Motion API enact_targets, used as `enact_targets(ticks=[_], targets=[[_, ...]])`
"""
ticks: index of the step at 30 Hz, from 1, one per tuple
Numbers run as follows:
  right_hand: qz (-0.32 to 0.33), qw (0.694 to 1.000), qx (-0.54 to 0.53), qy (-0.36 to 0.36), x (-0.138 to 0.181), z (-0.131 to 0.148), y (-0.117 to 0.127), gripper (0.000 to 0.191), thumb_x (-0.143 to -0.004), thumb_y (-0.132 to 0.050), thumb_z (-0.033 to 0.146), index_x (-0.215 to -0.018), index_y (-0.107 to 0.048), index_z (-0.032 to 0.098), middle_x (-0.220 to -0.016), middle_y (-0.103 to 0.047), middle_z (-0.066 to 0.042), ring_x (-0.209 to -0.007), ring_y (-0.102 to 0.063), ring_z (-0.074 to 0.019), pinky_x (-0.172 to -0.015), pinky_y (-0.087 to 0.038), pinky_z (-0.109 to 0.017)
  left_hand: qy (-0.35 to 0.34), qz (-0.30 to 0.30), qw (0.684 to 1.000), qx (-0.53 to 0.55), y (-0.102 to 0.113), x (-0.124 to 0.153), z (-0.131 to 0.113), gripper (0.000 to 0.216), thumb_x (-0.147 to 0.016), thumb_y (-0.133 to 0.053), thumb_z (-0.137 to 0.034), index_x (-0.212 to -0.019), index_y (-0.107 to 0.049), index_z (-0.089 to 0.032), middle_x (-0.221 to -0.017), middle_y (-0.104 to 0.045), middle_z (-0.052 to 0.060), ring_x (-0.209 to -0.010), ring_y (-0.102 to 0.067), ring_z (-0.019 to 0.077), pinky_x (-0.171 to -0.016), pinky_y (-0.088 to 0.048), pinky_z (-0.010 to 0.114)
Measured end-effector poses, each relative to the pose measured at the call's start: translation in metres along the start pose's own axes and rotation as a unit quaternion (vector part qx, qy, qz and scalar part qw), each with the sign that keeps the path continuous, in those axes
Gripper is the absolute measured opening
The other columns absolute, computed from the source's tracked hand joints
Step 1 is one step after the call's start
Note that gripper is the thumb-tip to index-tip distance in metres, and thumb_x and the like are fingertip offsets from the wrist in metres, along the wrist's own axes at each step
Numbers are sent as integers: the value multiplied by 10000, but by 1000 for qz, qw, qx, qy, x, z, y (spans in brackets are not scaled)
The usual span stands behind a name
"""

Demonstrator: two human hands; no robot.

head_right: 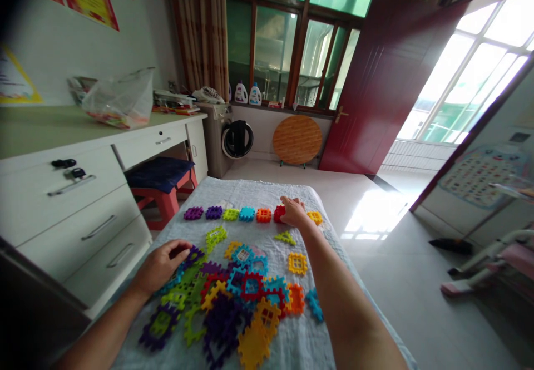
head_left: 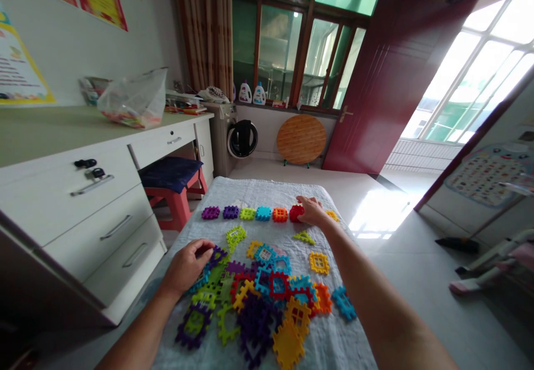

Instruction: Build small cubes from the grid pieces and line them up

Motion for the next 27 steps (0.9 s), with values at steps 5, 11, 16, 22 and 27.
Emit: enact_targets(ticks=[5,11,16,22,27], targets=[[-39,996,-61,55,29,28,13,588,-676,-625,233,-1250,-504,190,-1230,-572,-90,-1117,-460,-268,-915,-340,-380,10,10,1000,-2,0,0,-2,271,-734,-531,-428,-846,-655,-214,-883,-713,27,-844,-652,208,-810,-499,293],[88,973,-135,167,76,94,-9,422,-716,-649,295,-1116,-587,176,-960,-665,-61,-833,-603,-178,-723,-421,-263,9,12,1000,10,1,2,-7,272,-727,-516,-420,-836,-641,-204,-852,-709,31,-818,-649,206,-785,-503,292],[102,983,-63,137,92,116,-31,512,-656,-703,412,-1101,-589,186,-996,-642,-86,-834,-591,-203,-706,-405,-273,6,3,1000,15,1,3,-9,253,-721,-518,-409,-813,-636,-205,-824,-708,26,-804,-647,205,-779,-503,295],[27,980,-173,89,88,92,-21,341,-704,-643,306,-1016,-607,175,-907,-659,-46,-771,-583,-159,-674,-396,-239,1,7,1000,11,1,2,-8,256,-725,-515,-408,-823,-638,-205,-843,-708,34,-817,-643,203,-789,-497,298],[29,974,-221,37,87,61,-15,221,-849,-441,282,-760,-606,167,-672,-622,-3,-616,-546,-121,-564,-344,-216,9,9,1000,11,1,2,-9,271,-715,-519,-423,-820,-636,-203,-834,-710,35,-806,-647,207,-791,-501,304]])
Point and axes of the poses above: each hand's wrist, its own x-axis away from the middle knuckle, its own y-axis out of the back of the hand, z = x × y, the point moved 2 cm from there along -x, towards the middle knuckle
